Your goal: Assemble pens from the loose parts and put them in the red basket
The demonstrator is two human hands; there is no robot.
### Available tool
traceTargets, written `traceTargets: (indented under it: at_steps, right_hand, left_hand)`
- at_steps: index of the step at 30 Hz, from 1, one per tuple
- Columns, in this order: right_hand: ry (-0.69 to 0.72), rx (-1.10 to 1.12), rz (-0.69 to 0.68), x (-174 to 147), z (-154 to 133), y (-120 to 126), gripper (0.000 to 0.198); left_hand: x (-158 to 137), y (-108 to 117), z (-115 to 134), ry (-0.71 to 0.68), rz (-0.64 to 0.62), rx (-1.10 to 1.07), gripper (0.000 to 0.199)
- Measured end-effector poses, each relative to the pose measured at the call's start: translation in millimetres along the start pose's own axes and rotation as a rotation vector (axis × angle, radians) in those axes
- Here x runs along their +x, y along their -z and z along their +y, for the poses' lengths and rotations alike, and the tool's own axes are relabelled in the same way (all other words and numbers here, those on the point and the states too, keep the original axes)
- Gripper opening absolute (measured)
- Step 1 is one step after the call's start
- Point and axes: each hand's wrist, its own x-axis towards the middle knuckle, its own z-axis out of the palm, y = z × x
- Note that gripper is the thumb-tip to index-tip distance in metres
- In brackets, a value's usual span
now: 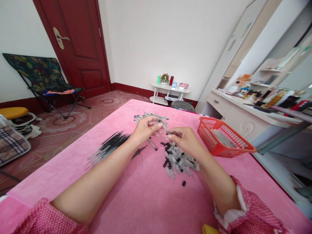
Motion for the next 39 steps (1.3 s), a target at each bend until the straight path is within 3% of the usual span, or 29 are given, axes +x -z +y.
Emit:
traceTargets:
  at_steps: [5,10,14,17,20,24,29,35,39]
  right_hand:
    - [-0.017,-0.12,-0.06,-1.7,-3.4,11.2,0.027]
    - [-0.015,-0.193,-0.114,-1.5,-1.0,14.5,0.029]
    - [-0.025,-0.316,-0.054,-1.3,3.5,14.6,0.026]
    - [-0.051,-0.377,0.026,-1.7,4.0,14.7,0.016]
    - [-0.087,-0.41,0.086,-2.4,1.3,16.0,0.016]
    - [-0.143,-0.487,0.13,-3.7,-3.1,19.2,0.015]
    - [-0.169,-0.54,0.116,-3.9,-4.3,20.6,0.013]
    - [-0.146,-0.583,0.155,-3.6,-4.7,19.8,0.016]
    - [-0.152,-0.595,0.148,-4.2,-3.3,21.0,0.015]
  left_hand:
    - [4.1,10.6,5.3,-0.039,-0.01,0.099,0.042]
    - [3.3,11.8,8.7,-0.12,0.006,0.293,0.028]
    - [1.0,7.5,6.1,-0.216,0.019,0.457,0.018]
    - [-0.3,4.0,1.1,-0.306,0.032,0.631,0.028]
    - [-2.0,1.9,-3.3,-0.255,0.052,0.722,0.039]
    - [-3.0,2.5,-6.7,-0.187,0.067,0.768,0.047]
    - [1.1,5.7,-11.1,-0.282,-0.001,0.765,0.028]
    - [0.4,5.7,-14.0,-0.192,0.049,0.849,0.048]
    - [-1.7,3.6,-13.1,-0.248,-0.015,0.78,0.038]
